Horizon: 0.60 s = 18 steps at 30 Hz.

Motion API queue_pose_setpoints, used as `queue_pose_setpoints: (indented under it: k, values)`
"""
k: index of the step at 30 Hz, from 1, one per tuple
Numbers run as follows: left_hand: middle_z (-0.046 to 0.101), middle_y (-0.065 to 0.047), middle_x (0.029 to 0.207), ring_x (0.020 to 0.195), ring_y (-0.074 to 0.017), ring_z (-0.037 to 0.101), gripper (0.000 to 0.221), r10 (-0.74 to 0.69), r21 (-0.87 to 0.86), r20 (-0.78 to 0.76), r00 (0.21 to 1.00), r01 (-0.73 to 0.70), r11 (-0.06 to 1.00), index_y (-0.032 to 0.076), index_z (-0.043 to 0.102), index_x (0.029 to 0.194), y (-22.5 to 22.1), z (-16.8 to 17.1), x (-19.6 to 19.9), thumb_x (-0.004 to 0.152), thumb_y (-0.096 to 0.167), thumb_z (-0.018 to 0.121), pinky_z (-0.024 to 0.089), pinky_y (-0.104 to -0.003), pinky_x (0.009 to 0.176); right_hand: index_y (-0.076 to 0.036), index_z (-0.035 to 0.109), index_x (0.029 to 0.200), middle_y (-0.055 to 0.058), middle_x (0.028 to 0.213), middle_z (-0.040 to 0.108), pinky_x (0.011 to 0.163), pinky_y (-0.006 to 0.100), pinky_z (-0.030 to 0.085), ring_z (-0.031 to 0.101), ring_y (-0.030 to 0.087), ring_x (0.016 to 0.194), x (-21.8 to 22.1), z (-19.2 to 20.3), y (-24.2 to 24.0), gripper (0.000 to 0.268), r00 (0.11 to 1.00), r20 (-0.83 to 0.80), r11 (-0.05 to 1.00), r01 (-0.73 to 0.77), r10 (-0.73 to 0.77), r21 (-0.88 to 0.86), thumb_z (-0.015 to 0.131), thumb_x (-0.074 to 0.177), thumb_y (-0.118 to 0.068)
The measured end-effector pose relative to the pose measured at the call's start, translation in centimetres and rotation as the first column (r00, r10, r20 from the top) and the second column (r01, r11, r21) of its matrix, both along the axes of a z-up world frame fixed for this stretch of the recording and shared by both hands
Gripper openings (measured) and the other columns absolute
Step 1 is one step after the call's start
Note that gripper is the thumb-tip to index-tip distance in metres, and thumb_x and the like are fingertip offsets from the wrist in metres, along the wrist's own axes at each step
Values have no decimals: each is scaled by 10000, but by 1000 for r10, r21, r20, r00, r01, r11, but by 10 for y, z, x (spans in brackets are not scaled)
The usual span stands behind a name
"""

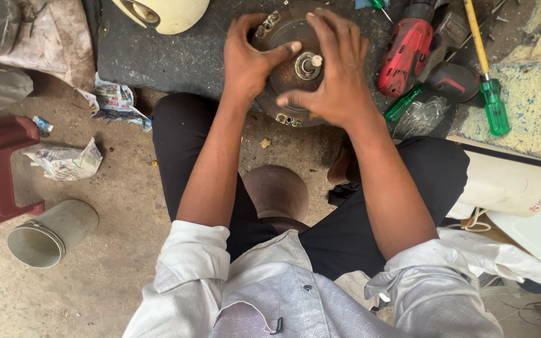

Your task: The person assembles an electric motor by placing a copper coil into a metal housing, inserting a rotor with magnets, and fitting a metal cover. They repeatedly remove and reinsert the rotor and cover to check alignment and fit.

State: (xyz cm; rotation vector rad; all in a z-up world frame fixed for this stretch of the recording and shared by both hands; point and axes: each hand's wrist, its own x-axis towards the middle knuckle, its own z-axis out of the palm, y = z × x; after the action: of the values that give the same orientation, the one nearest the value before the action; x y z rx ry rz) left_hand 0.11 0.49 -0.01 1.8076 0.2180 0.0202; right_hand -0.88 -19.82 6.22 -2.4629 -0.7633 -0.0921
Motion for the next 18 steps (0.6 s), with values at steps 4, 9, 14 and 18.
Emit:
queue_pose_setpoints:
  k: [4, 9, 14, 18]
  values:
    - [679, -244, 1316, 1244, -362, 695, 835, -29, -78, 52, 998, 33, 996, -46, 579, 1366, -2, 0, -1, 744, 298, 1016, 577, -452, 1059, -87, 225, 1643, 202, 1656, 289, 1233, 602, 214, 244, 404, 1543, -1, -3, -1, 1536, 997, -80, 986, -6, -7, -168, 1001, 482, -726]
    - [610, -272, 1424, 1305, -362, 662, 991, -27, -309, 99, 995, 57, 949, -44, 385, 1510, -2, 5, -1, 756, 180, 987, 574, -438, 1045, -78, 223, 1661, 196, 1671, 286, 1228, 612, 245, 253, 408, 1548, -3, -6, 0, 1471, 993, -117, 988, -4, -14, -155, 1025, 535, -580]
    - [641, -262, 1409, 1261, -345, 711, 992, -17, -332, 4, 1000, 18, 943, -70, 369, 1502, -4, 8, 0, 745, 183, 958, 587, -421, 1032, -86, 334, 1616, 171, 1647, 327, 1180, 613, 281, 303, 416, 1507, -6, -18, -1, 1338, 997, -45, 984, 49, -57, -173, 992, 556, -569]
    - [633, -272, 1415, 1308, -354, 680, 947, 7, -270, 58, 998, 9, 963, -95, 408, 1482, -4, 5, -2, 773, 169, 977, 550, -428, 1107, -75, 371, 1598, 158, 1650, 350, 1184, 605, 289, 319, 404, 1513, -10, -20, 0, 1285, 997, -14, 988, 68, -71, -135, 981, 586, -578]
